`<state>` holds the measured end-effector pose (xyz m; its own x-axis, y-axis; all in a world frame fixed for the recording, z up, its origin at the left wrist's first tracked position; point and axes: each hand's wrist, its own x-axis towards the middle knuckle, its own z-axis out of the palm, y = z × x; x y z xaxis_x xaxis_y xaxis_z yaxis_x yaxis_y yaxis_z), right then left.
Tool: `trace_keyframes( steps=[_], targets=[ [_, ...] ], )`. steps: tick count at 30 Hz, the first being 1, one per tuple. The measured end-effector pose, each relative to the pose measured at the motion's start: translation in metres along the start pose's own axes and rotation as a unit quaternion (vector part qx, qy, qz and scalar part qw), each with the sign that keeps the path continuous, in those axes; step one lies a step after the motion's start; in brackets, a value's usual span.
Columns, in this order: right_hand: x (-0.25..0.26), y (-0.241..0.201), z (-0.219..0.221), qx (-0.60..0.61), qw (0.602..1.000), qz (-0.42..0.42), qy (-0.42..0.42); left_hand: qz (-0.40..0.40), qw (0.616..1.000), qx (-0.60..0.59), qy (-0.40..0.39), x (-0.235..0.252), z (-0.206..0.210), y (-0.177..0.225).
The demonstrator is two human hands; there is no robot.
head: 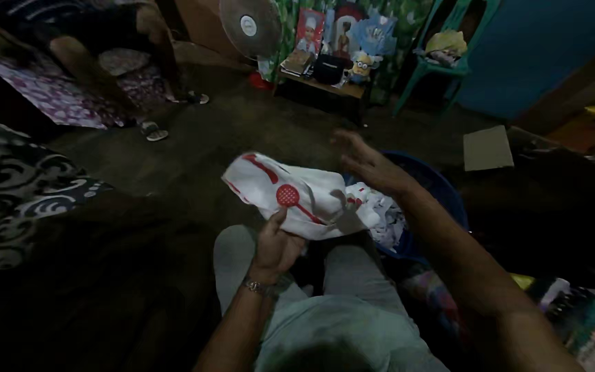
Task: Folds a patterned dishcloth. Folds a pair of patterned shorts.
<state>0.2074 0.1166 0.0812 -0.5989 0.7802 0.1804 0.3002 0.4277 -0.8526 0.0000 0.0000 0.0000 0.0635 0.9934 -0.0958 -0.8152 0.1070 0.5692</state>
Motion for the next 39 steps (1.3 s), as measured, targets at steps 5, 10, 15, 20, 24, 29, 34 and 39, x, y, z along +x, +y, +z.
trace_keyframes(
  steps=[5,10,15,20,24,29,34,39],
  targets=[
    [-0.015,0.052,0.043,0.062,0.979,0.145,-0.128,0.037,0.999,0.004,-0.021,-0.005,-0.009,0.013],
    [-0.009,0.041,0.057,0.285,0.948,0.003,-0.139,0.127,0.98,0.144,-0.04,-0.016,0.005,0.044],
    [-0.005,0.003,0.044,0.257,0.964,-0.074,-0.004,0.2,0.897,0.393,0.035,-0.018,0.016,0.078],
    [-0.006,-0.025,0.011,0.173,0.97,-0.109,0.13,0.225,0.761,0.578,0.191,-0.019,0.006,0.105],
    [-0.007,-0.045,-0.012,0.205,0.966,-0.053,0.15,0.235,0.75,0.588,0.191,-0.018,-0.006,0.122],
    [0.006,-0.069,-0.029,0.248,0.955,-0.019,0.163,0.185,0.908,0.364,0.095,-0.016,0.008,0.139],
    [0.033,-0.054,-0.027,0.273,0.955,-0.092,0.073,0.205,0.911,0.35,0.074,-0.007,0.014,0.144],
    [0.028,0.023,0.025,0.124,0.977,0.173,-0.015,0.053,0.868,0.451,0.203,-0.006,-0.01,0.093]
  ],
)
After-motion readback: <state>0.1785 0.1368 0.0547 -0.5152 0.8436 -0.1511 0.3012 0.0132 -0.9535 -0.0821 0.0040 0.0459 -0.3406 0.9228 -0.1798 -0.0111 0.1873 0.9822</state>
